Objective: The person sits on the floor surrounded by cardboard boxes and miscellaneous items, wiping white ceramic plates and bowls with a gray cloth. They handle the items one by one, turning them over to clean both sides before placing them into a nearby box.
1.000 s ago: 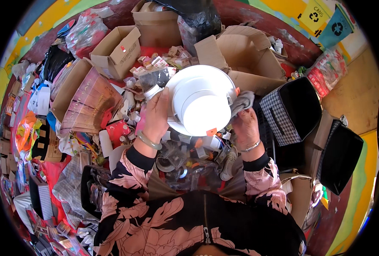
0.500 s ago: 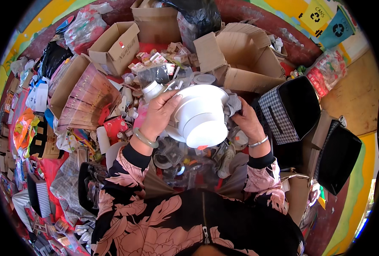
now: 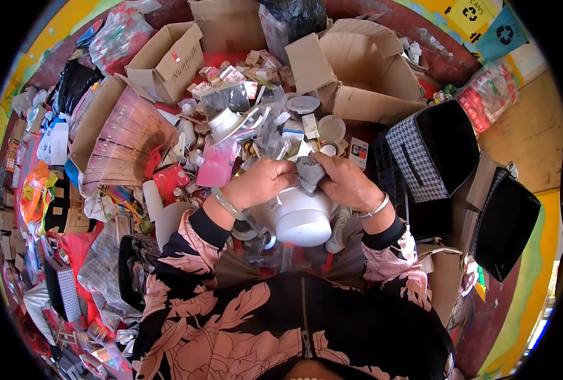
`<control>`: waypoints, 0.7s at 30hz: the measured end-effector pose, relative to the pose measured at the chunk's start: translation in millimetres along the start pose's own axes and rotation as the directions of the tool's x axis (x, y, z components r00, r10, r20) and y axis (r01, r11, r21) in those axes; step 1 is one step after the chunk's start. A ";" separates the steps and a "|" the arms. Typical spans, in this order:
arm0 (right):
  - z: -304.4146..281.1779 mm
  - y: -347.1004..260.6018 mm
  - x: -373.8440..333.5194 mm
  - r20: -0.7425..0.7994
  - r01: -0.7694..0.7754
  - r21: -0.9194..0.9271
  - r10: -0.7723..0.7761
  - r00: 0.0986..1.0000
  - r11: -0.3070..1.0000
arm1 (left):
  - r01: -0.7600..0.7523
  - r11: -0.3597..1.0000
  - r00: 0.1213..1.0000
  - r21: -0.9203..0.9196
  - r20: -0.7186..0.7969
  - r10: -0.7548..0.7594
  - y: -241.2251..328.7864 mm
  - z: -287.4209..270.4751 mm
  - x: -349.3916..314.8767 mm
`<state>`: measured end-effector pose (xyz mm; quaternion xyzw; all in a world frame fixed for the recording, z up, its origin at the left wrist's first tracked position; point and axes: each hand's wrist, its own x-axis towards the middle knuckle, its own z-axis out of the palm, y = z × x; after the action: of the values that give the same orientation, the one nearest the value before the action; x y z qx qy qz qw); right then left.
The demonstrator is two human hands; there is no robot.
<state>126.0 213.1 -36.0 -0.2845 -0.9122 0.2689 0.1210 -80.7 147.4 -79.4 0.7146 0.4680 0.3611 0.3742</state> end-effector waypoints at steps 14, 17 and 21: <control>-7.2 37.1 -15.5 -0.072 -0.045 0.819 0.181 0.981 0.571 | -0.046 0.889 0.894 -0.456 -0.415 -0.167 -2.7 -37.1 -7.2; -5.7 41.3 -19.1 0.012 -0.123 0.907 0.267 0.964 0.403 | -0.004 0.870 0.860 -0.493 -0.445 -0.249 -4.4 -40.7 -7.3; -1.8 53.5 -21.1 0.065 -0.126 0.953 0.222 0.973 0.274 | 0.054 0.882 0.827 -0.467 -0.475 -0.302 -7.5 -43.3 -9.9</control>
<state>168.1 238.7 -65.9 -0.2655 -0.5320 0.7564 0.2726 -124.2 148.7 -67.7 0.4354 0.5272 0.6028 0.4113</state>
